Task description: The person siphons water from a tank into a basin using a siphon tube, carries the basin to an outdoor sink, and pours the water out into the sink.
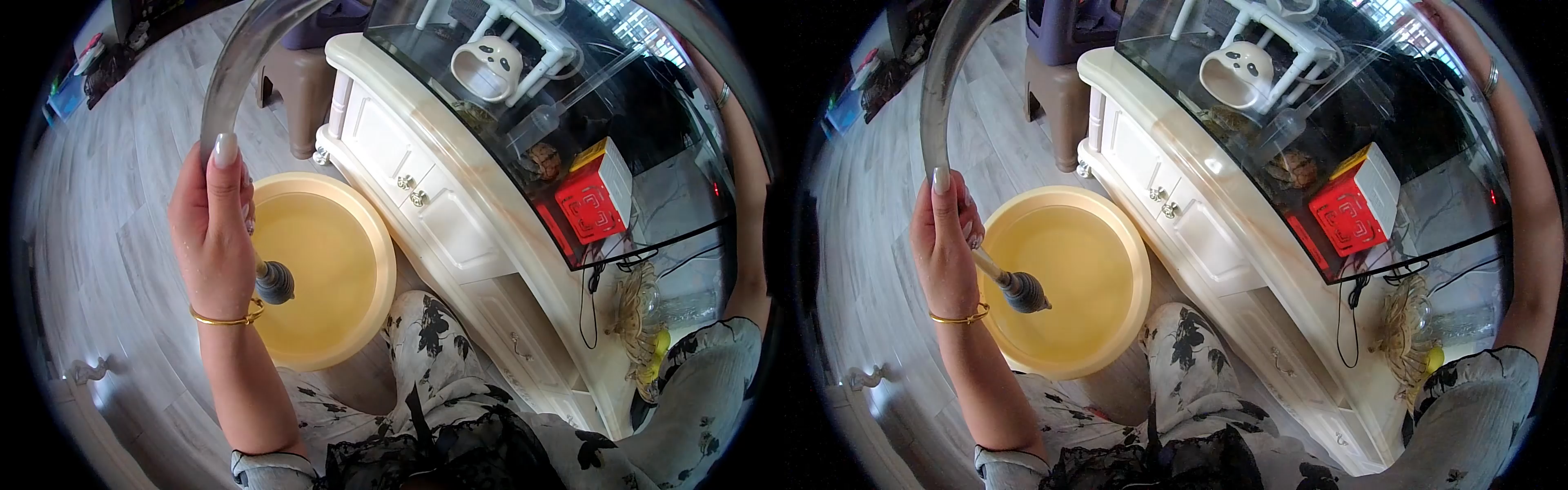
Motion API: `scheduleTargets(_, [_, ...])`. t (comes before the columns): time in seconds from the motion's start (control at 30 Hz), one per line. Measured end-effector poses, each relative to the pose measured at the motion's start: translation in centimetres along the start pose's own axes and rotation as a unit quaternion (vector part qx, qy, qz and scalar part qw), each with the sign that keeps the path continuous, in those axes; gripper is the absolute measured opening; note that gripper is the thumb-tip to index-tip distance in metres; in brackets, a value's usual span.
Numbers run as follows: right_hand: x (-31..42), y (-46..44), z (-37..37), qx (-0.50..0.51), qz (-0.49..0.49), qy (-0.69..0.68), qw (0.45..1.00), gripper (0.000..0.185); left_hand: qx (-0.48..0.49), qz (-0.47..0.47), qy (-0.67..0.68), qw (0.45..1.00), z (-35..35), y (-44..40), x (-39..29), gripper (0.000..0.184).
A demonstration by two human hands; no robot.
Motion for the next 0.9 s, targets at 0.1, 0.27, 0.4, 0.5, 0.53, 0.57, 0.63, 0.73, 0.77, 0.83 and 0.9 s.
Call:
scheduleTargets(0.1, [-0.05,-0.14,-0.17,0.000,0.000,0.000,1.000,0.033,0.000,0.002,0.005,1.000,-0.04,0.06,-0.07,0.026])
scheduleTargets(0.27, [0.01,-0.08,-0.20,-0.001,0.000,-0.002,1.000,0.033,-0.003,0.010,0.019,1.000,-0.05,0.06,-0.05,0.026])
scheduleTargets(0.4, [-0.06,-0.13,-0.18,0.001,0.000,-0.004,1.000,0.033,-0.001,0.008,0.014,1.000,-0.02,0.05,-0.02,0.026])
scheduleTargets(0.5, [-0.05,-0.23,-0.18,0.001,0.000,-0.004,1.000,0.033,-0.004,0.009,0.018,1.000,0.00,0.04,-0.04,0.026])
scheduleTargets(0.53, [-0.10,-0.23,-0.39,0.002,-0.001,-0.006,1.000,0.033,-0.007,0.008,0.018,1.000,-0.05,0.03,-0.11,0.026])
scheduleTargets(0.57, [-0.19,-0.33,-0.39,0.001,-0.001,-0.006,1.000,0.033,-0.009,0.007,0.018,1.000,-0.07,0.02,-0.15,0.026])
scheduleTargets(0.63, [-0.16,-0.37,-0.38,0.003,0.000,-0.007,1.000,0.033,-0.006,0.008,0.021,1.000,-0.04,0.00,-0.14,0.026])
scheduleTargets(0.73, [-0.08,-0.40,-0.41,0.004,0.000,-0.008,1.000,0.033,-0.005,0.007,0.019,1.000,-0.05,0.00,-0.15,0.027])
scheduleTargets(0.77, [-0.19,-0.40,-0.45,0.005,-0.001,-0.007,1.000,0.033,-0.004,0.007,0.017,1.000,-0.06,0.00,-0.16,0.027])
scheduleTargets(0.83, [-0.10,-0.48,-0.31,0.006,0.001,-0.008,1.000,0.033,-0.003,0.005,0.017,1.000,-0.04,0.01,-0.14,0.027])
scheduleTargets(0.9, [-0.06,-0.44,-0.29,0.007,0.001,-0.009,1.000,0.033,-0.004,0.004,0.017,1.000,-0.03,0.01,-0.14,0.026])
Point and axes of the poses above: each hand's wrist, its own y-axis away from the middle knuckle, its own z-axis out of the back of the hand, x = y × z, the point moved 3 cm from there along -y, towards the middle knuckle, and after that the axes turned 10 degrees about -z, right-handed, at the moved point
